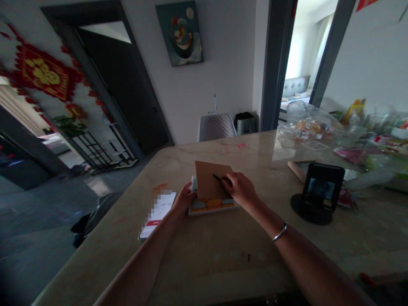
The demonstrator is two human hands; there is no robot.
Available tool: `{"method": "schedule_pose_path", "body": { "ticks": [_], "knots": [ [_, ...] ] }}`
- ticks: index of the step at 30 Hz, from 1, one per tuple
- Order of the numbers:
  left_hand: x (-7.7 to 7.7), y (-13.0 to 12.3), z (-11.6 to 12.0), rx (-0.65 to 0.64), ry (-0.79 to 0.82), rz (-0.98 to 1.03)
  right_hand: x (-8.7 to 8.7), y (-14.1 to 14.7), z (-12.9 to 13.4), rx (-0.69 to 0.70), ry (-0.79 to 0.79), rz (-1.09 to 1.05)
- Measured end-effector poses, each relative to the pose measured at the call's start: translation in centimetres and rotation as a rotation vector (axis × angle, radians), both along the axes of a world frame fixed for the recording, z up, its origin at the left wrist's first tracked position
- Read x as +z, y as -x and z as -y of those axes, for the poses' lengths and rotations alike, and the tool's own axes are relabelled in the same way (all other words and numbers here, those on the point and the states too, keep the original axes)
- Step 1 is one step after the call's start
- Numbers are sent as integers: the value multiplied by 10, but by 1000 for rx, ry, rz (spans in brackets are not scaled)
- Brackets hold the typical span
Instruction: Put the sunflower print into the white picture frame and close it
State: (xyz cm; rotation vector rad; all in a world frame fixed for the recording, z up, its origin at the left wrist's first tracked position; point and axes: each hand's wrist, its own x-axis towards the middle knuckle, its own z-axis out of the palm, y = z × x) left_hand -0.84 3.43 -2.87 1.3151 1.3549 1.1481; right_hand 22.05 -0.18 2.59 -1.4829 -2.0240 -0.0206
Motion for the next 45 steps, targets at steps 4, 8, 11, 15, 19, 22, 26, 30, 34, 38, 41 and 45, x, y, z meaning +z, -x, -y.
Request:
{"method": "schedule_pose_path", "body": {
  "ticks": [4,8,11,15,19,22,26,30,34,38,41,45],
  "knots": [
    [0,-1,0,23,-6,-59,-8,-22,-14,-201,-64,58],
    [1,-2,0,34,-27,-150,-21,-42,-26,-351,38,160],
    [1,-2,0,46,-50,-216,-27,-52,-30,-434,103,199],
    [2,-1,0,65,-89,-366,-31,-64,-30,-517,177,207],
    [10,-1,4,83,-120,-551,-33,-71,-32,-465,191,181],
    [18,-3,10,79,-142,-667,-34,-59,-35,-315,149,92],
    [23,-6,16,61,-176,-794,-35,-29,-31,-11,137,40],
    [25,-6,18,37,-164,-927,-37,-14,-24,61,168,97],
    [30,-6,20,35,-214,-976,-36,-15,-21,32,207,191],
    [34,-6,24,-7,-228,-1047,-32,-9,-15,-16,244,266],
    [34,-6,27,-31,-210,-1128,-32,-1,-9,-69,265,262],
    [35,-11,31,4,-156,-1145,-34,3,-5,-106,257,240]
  ]
}}
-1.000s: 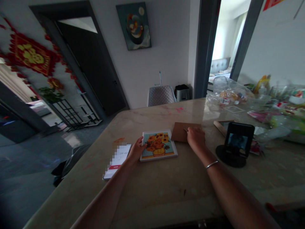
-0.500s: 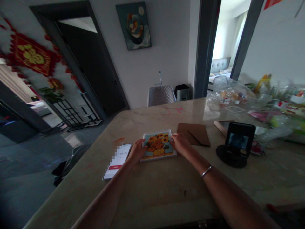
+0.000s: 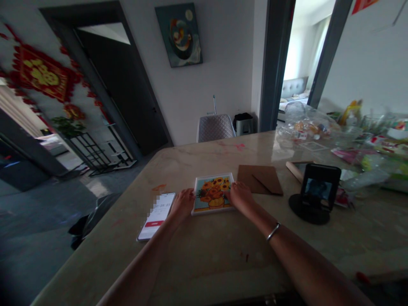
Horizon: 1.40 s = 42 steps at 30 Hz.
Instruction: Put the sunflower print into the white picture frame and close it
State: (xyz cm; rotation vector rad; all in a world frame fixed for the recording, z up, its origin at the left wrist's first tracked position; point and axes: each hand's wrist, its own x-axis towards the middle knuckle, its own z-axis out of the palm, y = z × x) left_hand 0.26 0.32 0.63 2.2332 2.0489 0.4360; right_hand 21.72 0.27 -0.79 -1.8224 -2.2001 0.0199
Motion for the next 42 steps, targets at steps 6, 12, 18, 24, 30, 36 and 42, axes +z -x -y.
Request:
{"method": "schedule_pose_path", "body": {
  "ticks": [6,12,18,24,30,36,42],
  "knots": [
    [4,-6,1,-17,70,62,0,-1,-2,-30,44,-41],
    [-1,-3,-1,-43,47,100,-2,-3,-8,-9,57,-98],
    [1,-4,-1,-91,68,27,-6,6,-6,-5,74,-119],
    [5,-7,4,-59,73,23,-5,5,-6,-14,74,-155],
    [-1,-10,3,-83,25,32,-5,0,-11,19,82,-198],
    [-8,-10,3,-118,-17,61,-6,1,-17,24,19,-258],
    [-10,-12,5,-128,-55,68,-2,1,-18,76,29,-508]
  ]
}}
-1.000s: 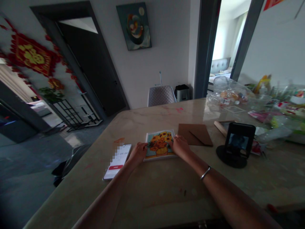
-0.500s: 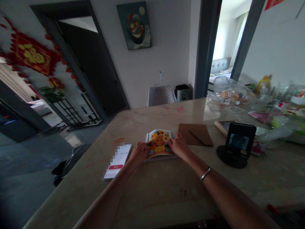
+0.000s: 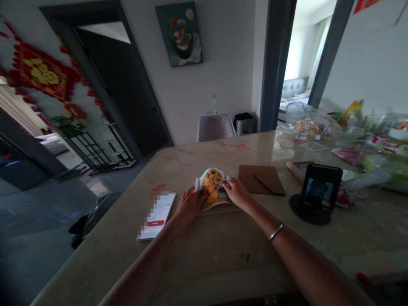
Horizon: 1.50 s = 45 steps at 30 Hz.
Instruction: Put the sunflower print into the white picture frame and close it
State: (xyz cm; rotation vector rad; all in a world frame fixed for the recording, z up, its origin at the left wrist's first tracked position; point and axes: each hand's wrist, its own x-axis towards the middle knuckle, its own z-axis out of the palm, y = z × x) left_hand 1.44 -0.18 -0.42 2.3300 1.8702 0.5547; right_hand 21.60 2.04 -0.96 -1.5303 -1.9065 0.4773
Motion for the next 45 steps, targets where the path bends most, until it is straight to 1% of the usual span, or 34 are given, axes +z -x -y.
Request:
{"method": "schedule_pose_path", "body": {
  "ticks": [2,5,7,9,11,12,13,15,17,18,21,23,26,28,30,33,35,37,38,40,42,43,45],
  "knots": [
    [0,-1,0,9,7,0,4,0,2,6,16,-119],
    [0,-1,0,20,23,-9,9,-2,4,-12,-18,-268],
    [1,-1,2,7,26,-4,10,-3,3,-28,-18,-368],
    [2,-1,3,-7,30,1,11,-3,2,-54,34,-488],
    [3,-1,4,-10,35,-7,12,-2,3,-73,131,-643],
    [3,-1,4,-9,34,-12,13,-1,4,-53,193,-725],
    [4,-1,4,-11,30,-16,16,0,6,-3,258,-806],
    [4,-1,4,-12,25,-17,21,1,10,140,366,-935],
    [4,-1,3,-8,18,-16,26,3,15,237,425,-1013],
    [4,-1,2,-8,11,-17,28,3,16,246,442,-1037],
    [5,-2,0,-8,-15,-20,30,3,18,210,485,-1048],
    [5,-3,-1,-35,-21,-3,28,2,16,182,495,-981],
    [3,-5,-2,-117,-38,67,23,0,12,144,488,-830],
    [4,-6,-3,-151,-47,116,18,-2,8,154,498,-801],
    [6,-7,-1,-167,-37,158,13,-3,4,203,519,-893],
    [14,-9,3,-186,3,266,9,-2,2,342,547,-1148],
    [20,-11,7,-214,44,404,9,1,5,482,564,-1207],
    [26,-12,12,-264,124,614,12,4,11,610,572,-1125],
    [28,-12,14,-282,192,743,14,6,15,645,565,-1057],
    [33,-11,18,-284,362,1001,18,10,23,660,514,-913],
    [37,-8,20,-241,518,1187,21,14,28,655,446,-793],
    [39,-7,20,-209,562,1237,22,15,29,657,419,-753],
    [42,-4,19,-126,574,1266,22,16,29,655,386,-725]
  ]
}}
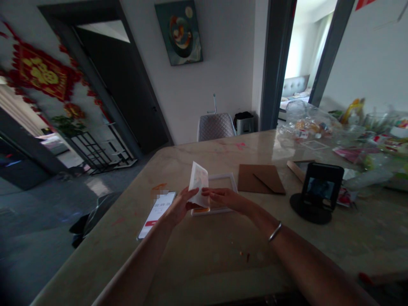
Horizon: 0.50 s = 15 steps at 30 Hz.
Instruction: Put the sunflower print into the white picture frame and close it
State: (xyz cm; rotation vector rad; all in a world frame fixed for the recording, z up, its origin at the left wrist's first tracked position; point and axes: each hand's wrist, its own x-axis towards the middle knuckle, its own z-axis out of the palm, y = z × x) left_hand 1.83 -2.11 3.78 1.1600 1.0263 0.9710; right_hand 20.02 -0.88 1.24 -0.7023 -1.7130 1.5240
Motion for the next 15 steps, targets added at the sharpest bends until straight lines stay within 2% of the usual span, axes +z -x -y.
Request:
{"method": "schedule_pose_path", "body": {
  "ticks": [7,11,15],
  "knots": [
    [1,6,-7,240,-92,-131,-13,-2,-10,-93,167,-64],
    [8,5,-3,265,-200,9,-20,0,-12,-67,242,-125],
    [15,1,4,263,-175,190,-19,2,-12,-64,249,-203]
  ]
}}
